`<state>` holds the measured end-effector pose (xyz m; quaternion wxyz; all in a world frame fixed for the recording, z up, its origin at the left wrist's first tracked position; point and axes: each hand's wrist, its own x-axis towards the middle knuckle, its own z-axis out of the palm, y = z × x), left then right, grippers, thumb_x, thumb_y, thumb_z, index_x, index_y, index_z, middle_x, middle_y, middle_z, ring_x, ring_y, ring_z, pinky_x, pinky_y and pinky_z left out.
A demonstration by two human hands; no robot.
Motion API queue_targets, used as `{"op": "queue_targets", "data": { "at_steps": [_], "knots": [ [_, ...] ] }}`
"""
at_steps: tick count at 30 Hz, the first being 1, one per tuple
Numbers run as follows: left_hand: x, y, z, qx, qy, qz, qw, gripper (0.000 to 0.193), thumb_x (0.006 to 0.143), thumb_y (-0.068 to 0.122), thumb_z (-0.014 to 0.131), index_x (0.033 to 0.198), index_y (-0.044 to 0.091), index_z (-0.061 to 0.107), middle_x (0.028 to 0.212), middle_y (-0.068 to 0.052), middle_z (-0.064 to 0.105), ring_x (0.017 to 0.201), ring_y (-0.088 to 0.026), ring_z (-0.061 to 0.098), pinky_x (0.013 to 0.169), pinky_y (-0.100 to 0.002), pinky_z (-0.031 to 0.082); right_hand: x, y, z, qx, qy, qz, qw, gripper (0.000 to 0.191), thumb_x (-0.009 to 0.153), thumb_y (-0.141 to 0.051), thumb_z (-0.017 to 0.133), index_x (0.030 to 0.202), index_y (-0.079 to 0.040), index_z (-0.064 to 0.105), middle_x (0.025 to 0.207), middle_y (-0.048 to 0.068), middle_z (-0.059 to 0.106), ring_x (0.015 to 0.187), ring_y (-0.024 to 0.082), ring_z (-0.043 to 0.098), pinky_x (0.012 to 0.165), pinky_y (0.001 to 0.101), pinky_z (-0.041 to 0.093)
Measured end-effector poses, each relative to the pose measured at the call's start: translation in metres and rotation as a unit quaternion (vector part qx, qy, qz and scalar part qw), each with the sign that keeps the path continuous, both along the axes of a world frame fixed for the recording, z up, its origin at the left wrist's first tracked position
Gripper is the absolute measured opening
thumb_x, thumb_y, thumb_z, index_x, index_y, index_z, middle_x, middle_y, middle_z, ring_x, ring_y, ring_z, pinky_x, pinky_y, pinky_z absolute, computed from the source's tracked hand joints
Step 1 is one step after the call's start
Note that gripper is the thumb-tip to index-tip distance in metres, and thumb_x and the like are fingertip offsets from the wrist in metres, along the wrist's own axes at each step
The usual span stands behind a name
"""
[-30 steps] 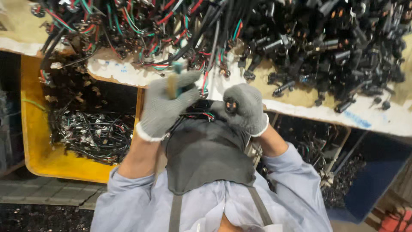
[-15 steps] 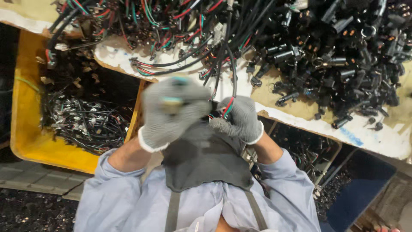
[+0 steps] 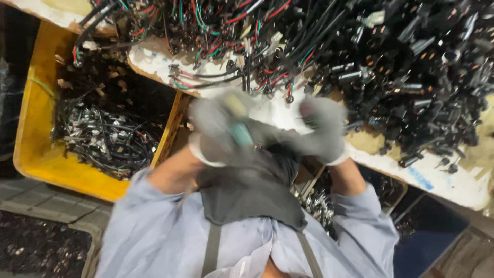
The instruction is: The person picks up wired connectors from a workbench, uses a handheld wire stripper to strip insulation from the wire ends, and places the processed wires into a yellow bin beside the bench, repeating this cycle continuously.
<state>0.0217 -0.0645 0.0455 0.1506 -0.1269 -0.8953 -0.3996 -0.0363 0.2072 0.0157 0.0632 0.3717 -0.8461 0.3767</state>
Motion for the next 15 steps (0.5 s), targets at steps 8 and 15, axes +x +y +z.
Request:
{"op": "queue_targets", "data": {
  "at_steps": [8,15],
  "knots": [
    [-0.030,0.020,-0.080,-0.241,-0.170,0.154,0.943,0.086,0.057,0.070,0.085,0.106,0.000,0.073,0.093,-0.023,0.061,0.070,-0.038,0.069,0.053,-0.048,0.054,0.014,0.011,0.021,-0.155,-0.139,-0.117,0.971,0.013,0.098,0.004,0.055,0.109,-0.001,0.059,0.103,0.011,0.068,0.096,0.019,0.069,0.084,0.0356,0.055],
    [-0.051,0.011,-0.058,-0.200,-0.188,0.138,0.952,0.037,0.091,0.038,0.075,0.095,0.002,0.071,0.097,-0.023,0.063,0.072,-0.041,0.067,0.061,-0.052,0.053,0.044,0.004,0.030,0.124,0.012,0.022,0.992,0.024,0.078,0.001,0.070,0.099,-0.010,0.066,0.077,0.005,0.059,0.068,0.029,0.057,0.063,0.0453,0.043]
  ]
}}
